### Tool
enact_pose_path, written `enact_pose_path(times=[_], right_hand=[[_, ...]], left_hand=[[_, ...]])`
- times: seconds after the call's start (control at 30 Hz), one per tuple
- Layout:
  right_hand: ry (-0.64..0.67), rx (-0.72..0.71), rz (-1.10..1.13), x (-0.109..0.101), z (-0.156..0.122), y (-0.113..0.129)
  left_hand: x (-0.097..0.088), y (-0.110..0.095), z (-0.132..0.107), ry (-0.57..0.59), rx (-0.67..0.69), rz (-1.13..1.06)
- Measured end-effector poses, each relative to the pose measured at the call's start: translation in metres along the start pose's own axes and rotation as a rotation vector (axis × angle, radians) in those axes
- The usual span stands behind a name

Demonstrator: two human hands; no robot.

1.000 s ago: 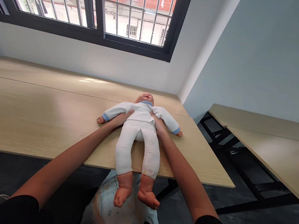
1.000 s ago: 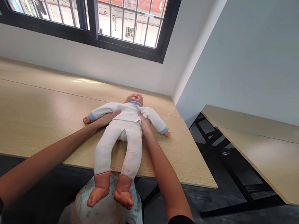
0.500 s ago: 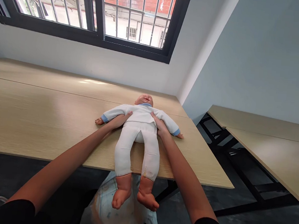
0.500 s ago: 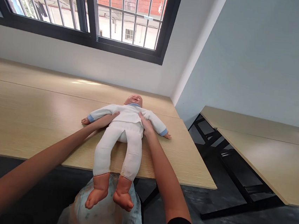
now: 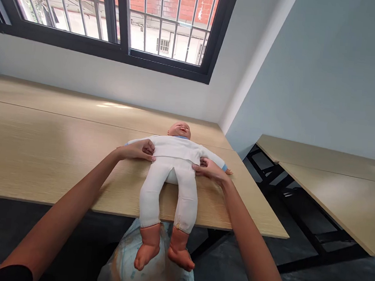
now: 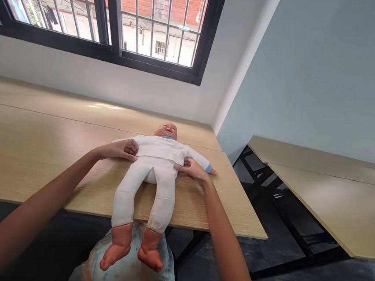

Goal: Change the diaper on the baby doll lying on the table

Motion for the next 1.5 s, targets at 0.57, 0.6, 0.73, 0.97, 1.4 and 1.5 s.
enact_pose_path(times=[0.57,0.6,0.73,0.97,1.4,1.5], right_hand=[[-0.132,-0.252,-0.143,0.007,0.017,-0.028],[-0.128,-0.257,-0.133,0.007,0.018,-0.029],[-0.103,-0.329,-0.134,0.008,0.019,-0.031],[-0.155,-0.364,-0.175,0.009,0.019,-0.028],[-0.212,-0.402,-0.155,-0.01,0.016,-0.012],[-0.203,-0.437,-0.178,-0.006,0.013,-0.006]], left_hand=[[0.023,0.004,0.012,-0.115,0.113,-0.018],[0.024,0.003,0.012,-0.12,0.115,-0.021],[0.026,0.001,0.013,-0.162,0.109,-0.036],[0.026,0.003,0.015,-0.197,0.084,-0.041],[0.007,0.005,0.007,-0.031,0.084,-0.092],[0.006,0.002,0.006,-0.039,0.092,-0.072]])
Point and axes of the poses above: each hand's wrist, its own z-axis towards the middle knuckle, its own x-axis out of the palm, y = z × x, the point moved 2 cm from there along z, towards the middle knuckle, and after that the axes turned 9 degrees about z, right-handed, at the moved point
